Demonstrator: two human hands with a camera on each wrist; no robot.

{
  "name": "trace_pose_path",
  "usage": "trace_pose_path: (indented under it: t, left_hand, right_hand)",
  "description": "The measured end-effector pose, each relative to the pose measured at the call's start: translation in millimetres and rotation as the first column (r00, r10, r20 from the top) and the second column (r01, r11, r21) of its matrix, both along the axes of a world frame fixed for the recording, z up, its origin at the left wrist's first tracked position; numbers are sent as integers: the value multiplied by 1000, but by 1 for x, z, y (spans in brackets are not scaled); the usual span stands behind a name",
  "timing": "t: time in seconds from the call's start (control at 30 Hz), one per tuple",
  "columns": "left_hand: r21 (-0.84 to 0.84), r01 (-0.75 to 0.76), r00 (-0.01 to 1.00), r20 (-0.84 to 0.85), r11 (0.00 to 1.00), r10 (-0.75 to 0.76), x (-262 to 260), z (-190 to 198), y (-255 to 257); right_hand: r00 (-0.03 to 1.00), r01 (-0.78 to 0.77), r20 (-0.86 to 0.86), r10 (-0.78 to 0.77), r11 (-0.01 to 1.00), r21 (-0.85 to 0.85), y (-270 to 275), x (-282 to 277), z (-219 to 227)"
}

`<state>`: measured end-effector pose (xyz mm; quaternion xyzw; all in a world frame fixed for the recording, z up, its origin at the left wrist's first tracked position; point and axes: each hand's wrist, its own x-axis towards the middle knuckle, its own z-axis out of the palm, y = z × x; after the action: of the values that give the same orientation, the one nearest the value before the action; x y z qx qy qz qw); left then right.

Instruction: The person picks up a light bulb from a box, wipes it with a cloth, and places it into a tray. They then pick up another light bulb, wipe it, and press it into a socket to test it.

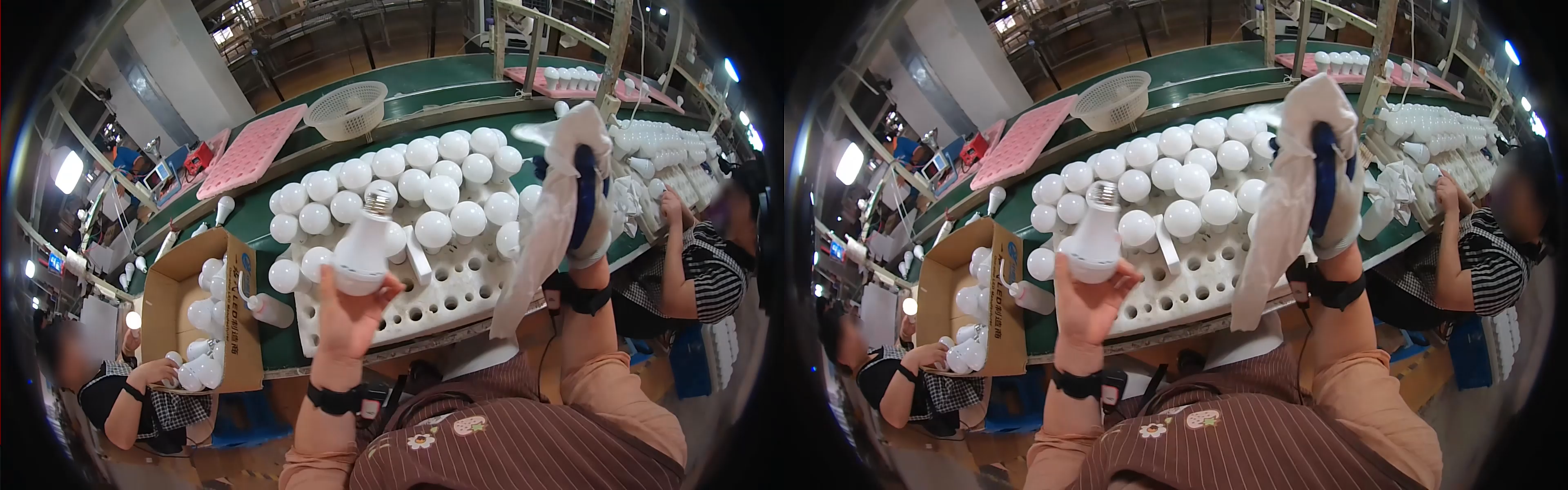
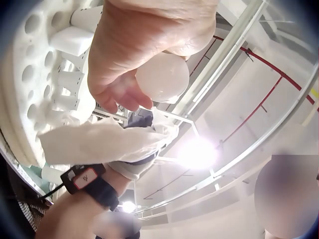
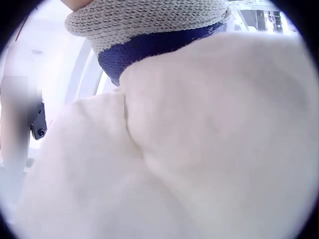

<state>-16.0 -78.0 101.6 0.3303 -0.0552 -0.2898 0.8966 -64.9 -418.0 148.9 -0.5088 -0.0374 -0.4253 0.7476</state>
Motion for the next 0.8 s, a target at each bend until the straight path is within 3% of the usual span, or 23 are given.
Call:
trace_pose_path:
  t: [0.07,0.1,0.17,0.2,0.23,0.27,0.3,0.33,0.37,0.43,0.47,0.5,0.57,0.6,0.63,0.7,0.73,0.77,0.8]
  left_hand:
    - [4,-69,976,206,998,67,9,3,21]
    - [5,-70,976,205,998,68,7,3,19]
    - [229,-215,968,177,949,176,-1,8,9]
    - [290,-175,968,227,941,110,-11,11,2]
    - [292,-176,968,227,940,111,-16,6,-4]
    - [409,-130,921,388,903,-43,-20,-2,-9]
    - [524,-106,832,512,845,-213,-24,-7,-15]
    - [308,-8,900,416,951,-127,-28,-6,-20]
    - [305,-6,900,416,952,-128,-28,-6,-21]
    - [359,-108,805,579,927,-131,-28,-7,-18]
    - [385,-183,762,637,905,-117,-30,-10,-17]
    - [387,-185,764,635,903,-116,-29,-10,-15]
    - [440,-434,476,853,786,-215,-24,-11,-11]
    - [427,-474,450,869,770,-205,-23,-19,-10]
    - [426,-474,448,870,771,-206,-25,-17,-10]
    - [425,-359,626,770,831,-123,-32,-9,-10]
    - [425,-361,629,768,830,-121,-33,-7,-9]
    - [437,-295,705,700,850,-115,-32,-3,-9]
    - [443,-227,775,622,867,-114,-30,-1,-8]
  right_hand:
    - [999,-51,-6,52,994,102,-1,-6,5]
    - [999,-52,-7,53,993,103,3,-6,3]
    - [990,101,-71,-118,973,-208,22,-7,-5]
    - [996,37,-67,-58,959,-280,40,-11,-10]
    - [992,6,-103,-75,833,-554,55,-18,-10]
    - [986,-38,-133,-104,630,-775,71,-22,-9]
    - [988,-16,-88,-127,485,-874,90,-19,-9]
    - [964,-200,-263,-23,588,-784,102,-17,1]
    - [964,-199,-263,-26,586,-785,103,-18,-3]
    - [917,-259,-395,-53,672,-693,104,-17,-20]
    - [898,-318,-436,65,781,-537,103,-14,-31]
    - [875,-357,-470,117,810,-465,100,-12,-39]
    - [812,-365,-572,113,864,-347,103,-11,-36]
    - [826,-356,-549,123,870,-341,97,-8,-45]
    - [840,-347,-526,133,877,-333,88,-7,-56]
    - [705,-86,-586,-399,772,-629,73,-13,-45]
    - [806,-136,-559,-194,858,-495,68,-15,-32]
    - [873,-212,-487,15,912,-352,64,-17,-23]
    - [891,-177,-453,-9,914,-366,52,-14,-58]
